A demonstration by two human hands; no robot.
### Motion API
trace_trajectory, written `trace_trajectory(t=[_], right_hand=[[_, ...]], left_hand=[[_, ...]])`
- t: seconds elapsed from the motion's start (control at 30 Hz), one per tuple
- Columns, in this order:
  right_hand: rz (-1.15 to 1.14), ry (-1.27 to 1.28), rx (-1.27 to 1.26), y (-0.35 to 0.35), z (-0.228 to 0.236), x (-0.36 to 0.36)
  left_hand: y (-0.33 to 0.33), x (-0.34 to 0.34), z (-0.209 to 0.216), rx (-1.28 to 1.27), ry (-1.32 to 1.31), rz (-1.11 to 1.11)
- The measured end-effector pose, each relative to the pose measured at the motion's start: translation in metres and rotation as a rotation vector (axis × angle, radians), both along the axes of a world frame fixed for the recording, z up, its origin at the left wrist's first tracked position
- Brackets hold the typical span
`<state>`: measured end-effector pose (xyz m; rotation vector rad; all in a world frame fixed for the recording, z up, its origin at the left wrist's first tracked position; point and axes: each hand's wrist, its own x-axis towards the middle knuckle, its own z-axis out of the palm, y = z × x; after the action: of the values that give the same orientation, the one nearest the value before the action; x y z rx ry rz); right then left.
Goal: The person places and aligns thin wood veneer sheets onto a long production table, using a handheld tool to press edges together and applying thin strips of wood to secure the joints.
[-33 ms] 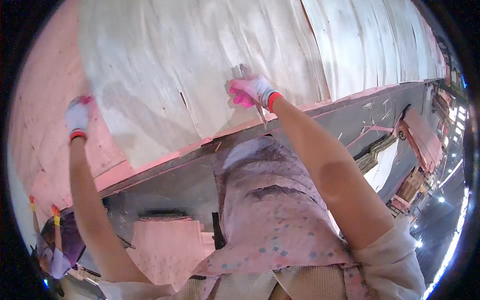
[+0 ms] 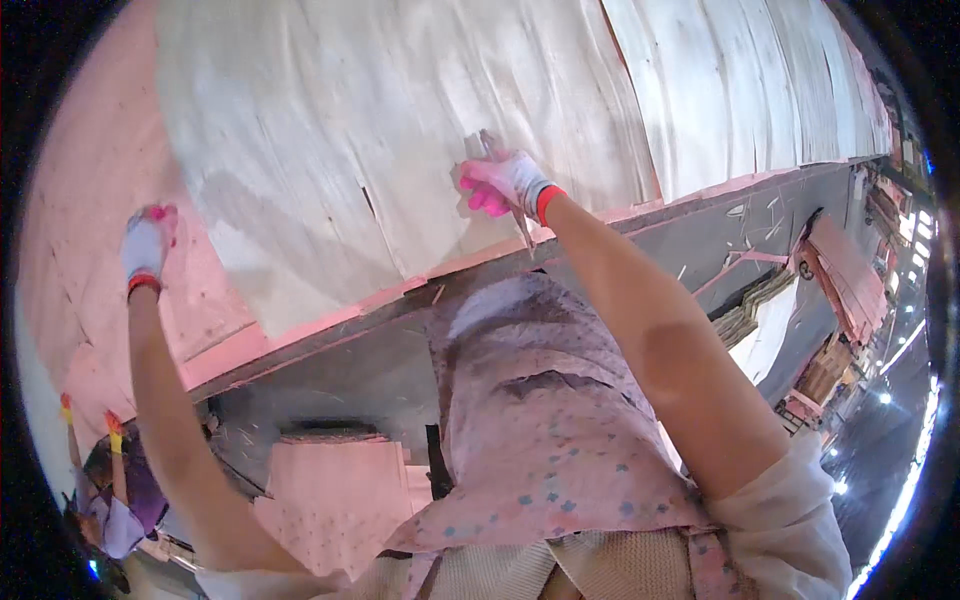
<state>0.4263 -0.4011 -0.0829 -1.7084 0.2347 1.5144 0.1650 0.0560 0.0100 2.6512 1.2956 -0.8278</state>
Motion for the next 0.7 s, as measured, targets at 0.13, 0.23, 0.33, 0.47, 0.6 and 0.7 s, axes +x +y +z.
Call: trace_trajectory(t=[0.13, 0.23, 0.33, 0.47, 0.6, 0.7], right_hand=[[0.013, -0.051, -0.049, -0.011, 0.001, 0.015], [0.015, -0.008, -0.037, -0.002, 0.002, 0.011], [0.046, -0.002, -0.065, -0.001, 0.007, 0.01], [0.019, 0.01, 0.009, 0.007, 0.011, 0.002], [0.024, -0.031, -0.029, 0.003, 0.001, 0.003], [0.026, -0.013, -0.014, 0.0, 0.005, 0.007]], left_hand=[[-0.078, -0.002, -0.008, -0.202, -0.407, 0.04], [-0.208, -0.009, -0.023, -0.422, -0.369, 0.107], [-0.324, -0.011, -0.019, -0.332, 0.006, -0.61], [-0.374, -0.083, -0.026, -0.954, -0.124, -0.152], [-0.378, -0.04, -0.014, -0.484, -0.601, -0.305], [-0.373, 0.008, -0.01, -0.225, -0.637, -0.351]])
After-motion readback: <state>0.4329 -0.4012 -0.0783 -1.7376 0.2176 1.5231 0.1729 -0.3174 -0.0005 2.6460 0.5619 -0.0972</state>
